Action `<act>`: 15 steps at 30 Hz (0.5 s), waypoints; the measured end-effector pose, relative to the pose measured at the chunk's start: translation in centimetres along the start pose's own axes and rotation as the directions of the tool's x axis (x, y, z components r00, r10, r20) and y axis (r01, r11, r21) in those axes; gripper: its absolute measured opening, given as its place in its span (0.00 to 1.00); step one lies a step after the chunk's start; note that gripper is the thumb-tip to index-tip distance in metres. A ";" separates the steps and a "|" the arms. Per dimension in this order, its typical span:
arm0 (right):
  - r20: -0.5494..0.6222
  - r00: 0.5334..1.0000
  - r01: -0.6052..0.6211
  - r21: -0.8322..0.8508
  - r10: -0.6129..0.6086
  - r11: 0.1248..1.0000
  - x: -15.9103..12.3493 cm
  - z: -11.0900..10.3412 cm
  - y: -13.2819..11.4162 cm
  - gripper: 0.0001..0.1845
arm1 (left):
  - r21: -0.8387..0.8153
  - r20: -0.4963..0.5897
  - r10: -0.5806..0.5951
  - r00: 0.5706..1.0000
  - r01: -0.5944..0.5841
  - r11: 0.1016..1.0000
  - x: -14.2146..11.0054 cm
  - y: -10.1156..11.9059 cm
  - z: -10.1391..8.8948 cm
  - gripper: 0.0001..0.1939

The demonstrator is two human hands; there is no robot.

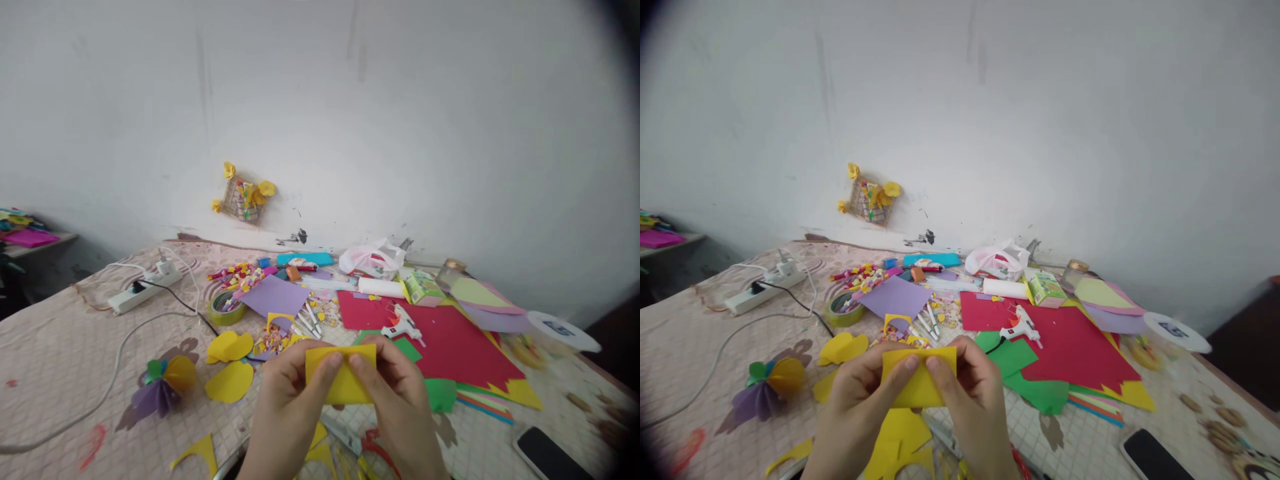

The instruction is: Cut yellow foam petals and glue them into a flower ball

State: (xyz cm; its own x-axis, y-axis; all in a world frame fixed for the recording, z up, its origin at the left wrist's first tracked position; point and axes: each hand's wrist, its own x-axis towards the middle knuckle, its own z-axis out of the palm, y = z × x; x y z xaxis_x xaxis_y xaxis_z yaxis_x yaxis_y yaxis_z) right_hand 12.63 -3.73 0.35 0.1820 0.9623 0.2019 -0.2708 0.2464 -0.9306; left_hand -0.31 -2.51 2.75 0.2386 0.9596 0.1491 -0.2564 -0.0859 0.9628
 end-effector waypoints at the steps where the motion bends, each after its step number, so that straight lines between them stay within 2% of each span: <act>1: -0.008 1.000 0.002 -0.003 -0.002 1.000 0.0 0.0 0.0 0.11 | 0.000 0.000 0.002 1.000 -0.002 1.000 0.0 0.0 0.0 0.12; 12: 0.035 0.999 -0.041 0.064 0.039 0.997 -0.2 0.4 -0.3 0.13 | -0.026 -0.002 -0.023 1.000 0.023 0.999 0.2 0.2 0.2 0.13; 15: 0.008 0.999 -0.047 0.079 0.046 0.996 -0.4 0.7 -0.6 0.14 | -0.034 -0.025 -0.028 0.999 0.028 0.999 -0.1 0.4 0.4 0.13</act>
State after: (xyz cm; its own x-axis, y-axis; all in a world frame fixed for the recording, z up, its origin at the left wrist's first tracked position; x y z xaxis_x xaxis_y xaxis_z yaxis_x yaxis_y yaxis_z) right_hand 12.05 -4.15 1.05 0.1621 0.9736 0.1608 -0.3529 0.2093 -0.9119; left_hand -0.01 -2.71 3.18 0.2227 0.9680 0.1162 -0.2814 -0.0503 0.9583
